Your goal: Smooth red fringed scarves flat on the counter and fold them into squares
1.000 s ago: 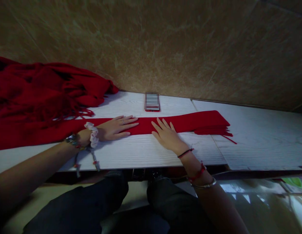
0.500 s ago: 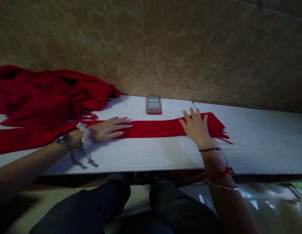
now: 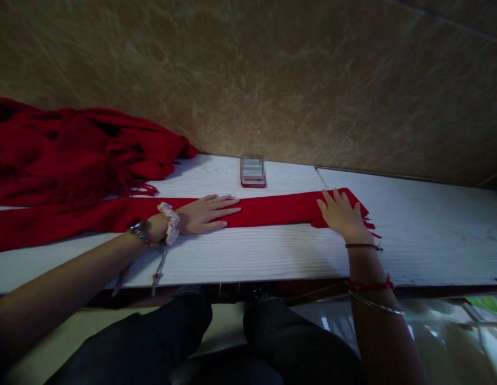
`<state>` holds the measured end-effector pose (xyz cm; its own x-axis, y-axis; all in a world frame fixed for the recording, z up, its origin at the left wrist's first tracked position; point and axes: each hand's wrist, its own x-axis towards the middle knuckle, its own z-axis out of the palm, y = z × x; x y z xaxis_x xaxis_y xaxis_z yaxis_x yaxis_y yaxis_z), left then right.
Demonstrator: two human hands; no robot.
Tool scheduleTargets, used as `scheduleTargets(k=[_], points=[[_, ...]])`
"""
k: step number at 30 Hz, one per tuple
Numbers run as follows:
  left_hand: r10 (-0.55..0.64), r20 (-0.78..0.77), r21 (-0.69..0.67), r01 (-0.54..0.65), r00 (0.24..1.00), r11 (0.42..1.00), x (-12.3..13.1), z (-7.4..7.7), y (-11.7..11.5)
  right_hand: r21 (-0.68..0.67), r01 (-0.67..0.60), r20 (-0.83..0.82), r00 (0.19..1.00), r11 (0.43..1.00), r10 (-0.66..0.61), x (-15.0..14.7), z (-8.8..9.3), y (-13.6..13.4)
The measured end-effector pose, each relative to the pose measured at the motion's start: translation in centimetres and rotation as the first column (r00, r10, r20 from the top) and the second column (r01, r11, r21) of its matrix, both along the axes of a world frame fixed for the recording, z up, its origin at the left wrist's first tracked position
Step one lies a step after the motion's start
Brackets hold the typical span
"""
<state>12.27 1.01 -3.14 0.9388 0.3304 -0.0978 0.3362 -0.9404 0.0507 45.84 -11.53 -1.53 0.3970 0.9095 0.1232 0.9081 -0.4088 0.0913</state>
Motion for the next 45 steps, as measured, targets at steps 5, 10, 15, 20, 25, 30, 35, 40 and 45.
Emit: scheduleTargets(k=[5,10,15,20,25,30,35,40,45], points=[[0.006,0.016,-0.024,-0.006,1.0,1.0,0.1,0.1,0.0,0.056,0.119,-0.09,0.989,0.991,-0.113,4.2,0.6,-2.0],[0.062,0.062,-0.061,-0.059,0.996,0.996,1.8,0.5,-0.2,0.176,-0.152,0.054,0.988,0.973,0.144,0.0,1.1,-0.4],[0.061,0.091,0.005,-0.062,0.994,0.998,4.1,-0.2,-0.6,0.067,-0.576,0.105,0.816,0.815,0.569,-7.3,-1.5,2.5],[0.04,0.104,0.022,-0.043,0.994,0.999,4.1,-1.3,-0.4,0.045,-0.591,0.003,0.806,0.805,0.592,-9.0,-2.8,2.4],[0.052,0.115,-0.013,-0.051,0.992,0.999,4.1,-0.9,-0.1,0.104,-0.664,-0.092,0.735,0.741,0.672,-11.2,-2.5,2.0],[0.107,0.063,-0.059,-0.103,0.992,0.993,2.2,-0.2,1.5,0.105,-0.67,-0.063,0.733,0.735,0.677,-13.0,-2.6,1.3],[0.26,-0.093,-0.097,-0.269,0.961,0.958,-1.3,0.3,3.2,0.108,-0.753,0.082,0.658,0.649,0.749,-13.6,-2.0,0.8],[0.222,-0.093,-0.104,-0.231,0.971,0.967,-2.8,1.0,3.2,0.049,-0.808,0.168,0.586,0.587,0.793,-14.5,-1.4,1.4],[0.146,0.054,-0.099,-0.14,0.988,0.985,-1.3,1.2,3.7,0.024,-0.809,0.131,0.584,0.587,0.801,-14.5,-0.8,1.9]])
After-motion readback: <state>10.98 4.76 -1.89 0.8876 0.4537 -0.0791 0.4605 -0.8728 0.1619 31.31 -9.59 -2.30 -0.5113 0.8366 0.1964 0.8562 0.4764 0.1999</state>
